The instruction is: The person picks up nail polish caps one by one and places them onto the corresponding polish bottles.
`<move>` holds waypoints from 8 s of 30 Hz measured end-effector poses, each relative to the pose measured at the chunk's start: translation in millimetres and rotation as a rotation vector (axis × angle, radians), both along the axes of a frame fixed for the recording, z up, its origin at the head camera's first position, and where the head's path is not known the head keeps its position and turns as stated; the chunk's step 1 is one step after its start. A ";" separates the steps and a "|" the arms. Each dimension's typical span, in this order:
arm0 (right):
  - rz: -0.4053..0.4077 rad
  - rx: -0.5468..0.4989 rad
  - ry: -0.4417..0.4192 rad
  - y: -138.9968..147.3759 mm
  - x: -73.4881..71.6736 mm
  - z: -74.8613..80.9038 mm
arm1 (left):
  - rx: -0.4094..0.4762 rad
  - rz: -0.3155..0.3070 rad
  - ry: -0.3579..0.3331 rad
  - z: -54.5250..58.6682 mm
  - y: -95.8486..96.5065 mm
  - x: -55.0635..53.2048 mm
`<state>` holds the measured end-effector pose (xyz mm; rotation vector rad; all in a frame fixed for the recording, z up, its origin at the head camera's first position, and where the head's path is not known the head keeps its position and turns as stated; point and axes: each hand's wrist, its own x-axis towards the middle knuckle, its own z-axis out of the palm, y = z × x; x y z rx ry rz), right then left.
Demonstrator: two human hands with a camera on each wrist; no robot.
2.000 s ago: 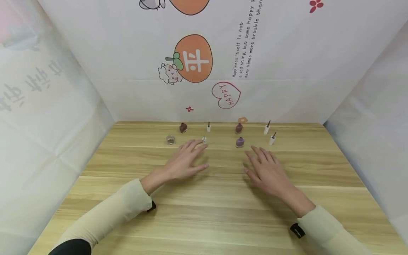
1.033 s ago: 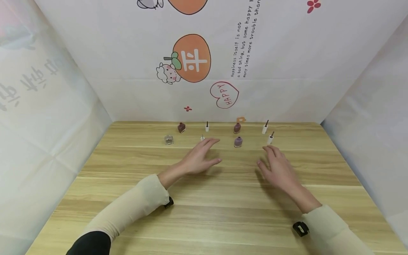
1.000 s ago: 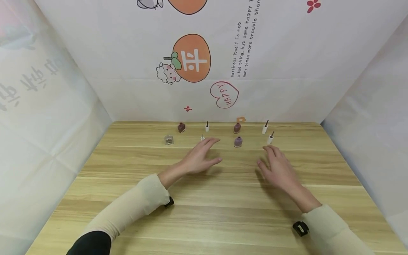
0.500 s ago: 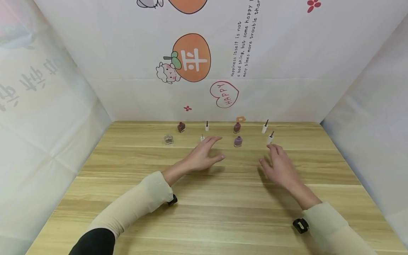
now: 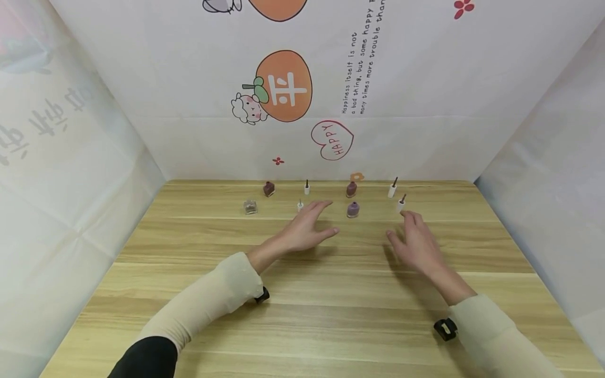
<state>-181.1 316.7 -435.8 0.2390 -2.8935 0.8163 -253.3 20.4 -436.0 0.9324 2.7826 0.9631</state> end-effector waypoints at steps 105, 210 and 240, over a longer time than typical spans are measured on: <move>-0.205 -0.311 -0.334 22.6 -63.2 -0.8 | 0.173 0.175 -0.285 -16.6 70.1 -31.8; -0.042 -0.359 -0.130 -4.9 -59.1 5.8 | 0.437 0.166 -0.350 -15.5 32.8 -23.0; 0.171 -0.252 -0.031 -34.5 -48.0 13.5 | 0.460 0.099 -0.314 -10.1 -9.1 -7.7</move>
